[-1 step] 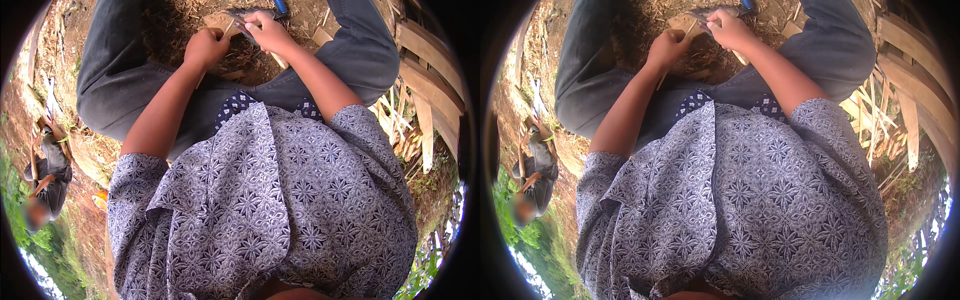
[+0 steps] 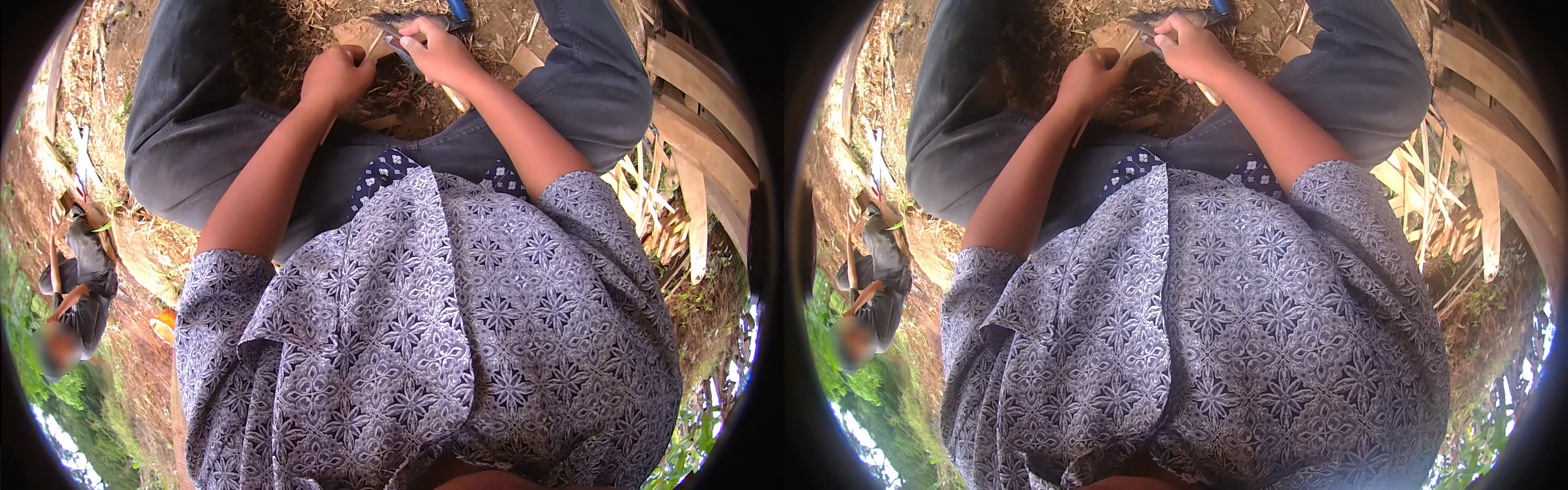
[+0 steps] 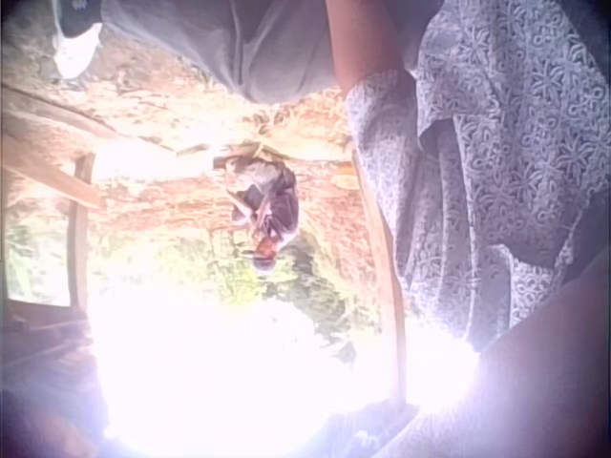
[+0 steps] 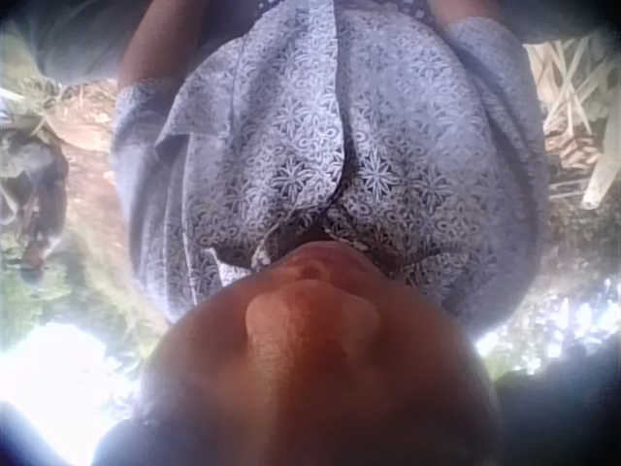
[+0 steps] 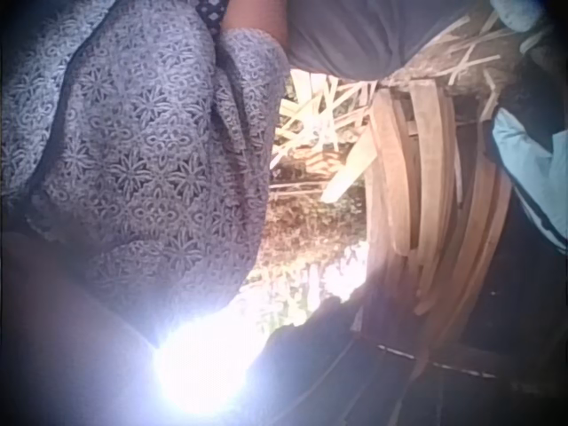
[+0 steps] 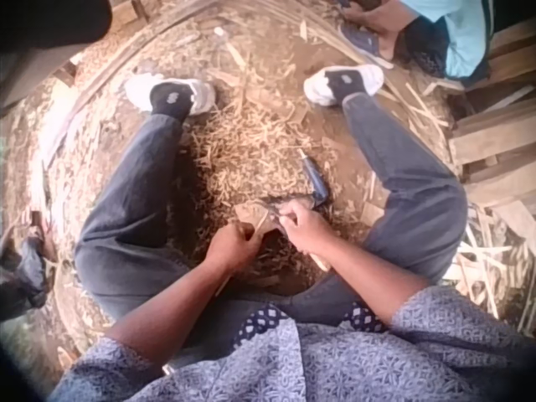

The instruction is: The person sits on the ground and uses a knife to shave and shape a thin wooden stick. They repeatedly rotate the stick and scrape it against a small wooden block to refine its edges and surface.

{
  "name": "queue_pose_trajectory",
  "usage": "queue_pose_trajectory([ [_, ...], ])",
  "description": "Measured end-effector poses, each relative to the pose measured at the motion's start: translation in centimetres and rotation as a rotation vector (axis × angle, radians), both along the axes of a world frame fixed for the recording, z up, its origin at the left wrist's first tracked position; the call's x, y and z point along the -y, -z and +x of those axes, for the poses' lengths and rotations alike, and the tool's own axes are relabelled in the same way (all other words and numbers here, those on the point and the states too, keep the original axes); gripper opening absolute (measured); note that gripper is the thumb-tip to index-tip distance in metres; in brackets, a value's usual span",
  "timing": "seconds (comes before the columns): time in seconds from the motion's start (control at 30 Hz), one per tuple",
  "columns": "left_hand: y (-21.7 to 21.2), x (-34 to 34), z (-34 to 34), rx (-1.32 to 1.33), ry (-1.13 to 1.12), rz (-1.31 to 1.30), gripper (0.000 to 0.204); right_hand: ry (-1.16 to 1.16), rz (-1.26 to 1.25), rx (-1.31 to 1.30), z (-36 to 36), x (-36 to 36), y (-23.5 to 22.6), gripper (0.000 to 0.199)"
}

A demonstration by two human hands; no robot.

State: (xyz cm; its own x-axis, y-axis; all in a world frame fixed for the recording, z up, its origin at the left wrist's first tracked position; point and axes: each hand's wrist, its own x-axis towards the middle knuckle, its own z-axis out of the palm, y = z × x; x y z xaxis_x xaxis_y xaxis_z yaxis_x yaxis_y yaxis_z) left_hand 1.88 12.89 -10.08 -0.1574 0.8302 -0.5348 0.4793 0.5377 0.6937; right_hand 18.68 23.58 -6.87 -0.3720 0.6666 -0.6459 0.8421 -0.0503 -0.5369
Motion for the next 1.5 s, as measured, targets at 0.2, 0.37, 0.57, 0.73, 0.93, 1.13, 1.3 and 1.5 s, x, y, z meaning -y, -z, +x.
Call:
queue_pose_trajectory([
  [0.2,-0.6,-0.3,0.1,-0.100,0.030,-0.031,0.030,0.032,0.148,-0.001,-0.4,-0.1,2.8,0.031],
  [0.37,-0.2,0.3,0.2,-0.107,0.003,0.042,0.034,0.354,-0.116,-0.171,0.1,-1.1,0.6,0.040],
  [0.57,-0.4,0.2,0.2,-0.121,0.002,0.024,0.034,0.156,-0.212,-0.082,0.2,-0.8,-1.4,0.038],
  [0.73,-0.9,0.1,0.2,-0.126,0.001,0.027,0.034,0.073,-0.194,-0.010,0.1,-0.3,-1.0,0.035],
  [0.93,-0.4,0.3,0.3,-0.121,0.008,0.041,0.034,0.084,-0.151,0.026,0.4,-0.3,-0.5,0.036],
  [1.13,-1.4,-0.1,0.2,-0.147,0.039,-0.063,0.030,0.065,-0.158,0.032,-0.4,-0.6,-0.4,0.034],
  [1.3,-0.5,0.1,0.2,-0.121,0.014,0.013,0.037,0.024,-0.120,0.113,-2.3,-2.0,-1.6,0.019],
  [1.5,0.4,-0.4,-0.5,-0.020,0.039,-0.007,0.045,-0.107,0.033,0.023,-1.3,-1.2,0.6,0.032],
])
